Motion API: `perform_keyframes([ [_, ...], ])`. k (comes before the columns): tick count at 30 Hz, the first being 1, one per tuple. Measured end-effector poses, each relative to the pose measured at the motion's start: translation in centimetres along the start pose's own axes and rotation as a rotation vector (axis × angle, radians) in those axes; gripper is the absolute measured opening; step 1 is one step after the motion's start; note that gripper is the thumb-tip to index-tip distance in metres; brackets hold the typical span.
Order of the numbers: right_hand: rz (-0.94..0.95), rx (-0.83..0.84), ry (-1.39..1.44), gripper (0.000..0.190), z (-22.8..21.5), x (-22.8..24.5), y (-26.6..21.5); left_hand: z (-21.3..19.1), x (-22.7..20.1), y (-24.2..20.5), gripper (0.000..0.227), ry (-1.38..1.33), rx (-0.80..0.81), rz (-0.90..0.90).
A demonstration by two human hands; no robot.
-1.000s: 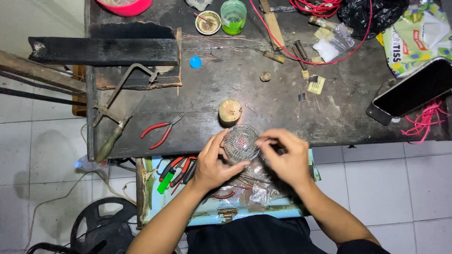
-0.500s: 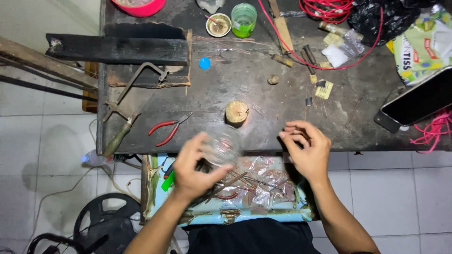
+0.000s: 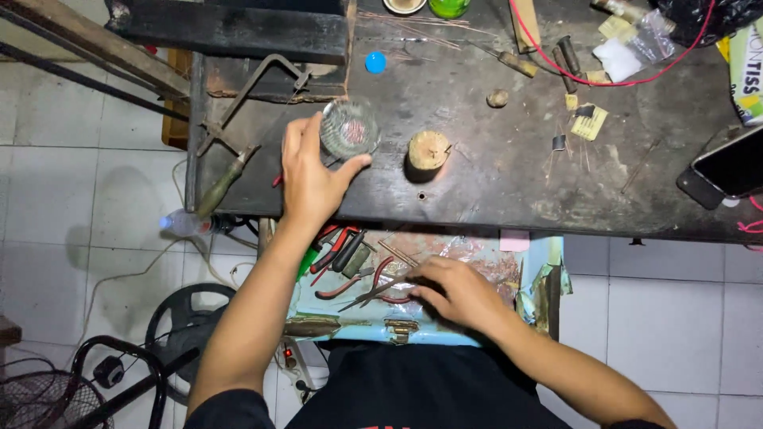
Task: The person is working at a jewelry bench, sorting through small components and using a jeweler's saw to cut a metal piece.
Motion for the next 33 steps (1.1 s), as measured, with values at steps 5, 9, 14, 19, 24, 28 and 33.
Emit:
perform_keyframes([
  [5, -0.338, 0.095, -0.203, 0.033, 2.9, 3.4, 3.6, 0.5, 0.4, 0.9, 0.106, 0.185, -0.037, 0.074],
  [9, -0.513, 0.032, -0.399, 0.027, 5.2, 3.1, 6.2, -1.8, -1.9, -1.7, 0.101, 0.083, -0.115, 0.255],
  [14, -0.564, -0.036, -0.526, 0.021, 6.3, 1.3, 6.3, -4.0, 0.7, -4.4, 0.043, 0.087, -0.149, 0.138],
  [19, -0.569, -0.017, -0.488, 0.018, 6.8, 0.0, 6.0, -5.0, 3.0, -6.5, 0.028, 0.084, -0.276, 0.206],
  [24, -0.568, -0.023, -0.484, 0.015, 7.3, -0.5, 5.4, -4.5, 3.9, -7.3, 0.019, 0.064, -0.328, 0.232],
  [28, -0.550, 0.001, -0.304, 0.022, 6.5, -0.1, 4.0, -4.6, 3.2, -7.2, 0.015, 0.068, -0.379, 0.271],
  [33, -0.501, -0.372, 0.016, 0.020, -2.4, 2.3, 1.6, -4.5, 3.3, -7.0, 0.011, 0.044, -0.389, 0.272],
])
Point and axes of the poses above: each hand's wrist, its own y-axis towards the middle knuckle, its own z-axis out of the palm, x = y × z, the point moved 6 cm from there along y, towards the middle knuckle, and after that the axes turned 12 degrees about -z, right-handed, at the moved point
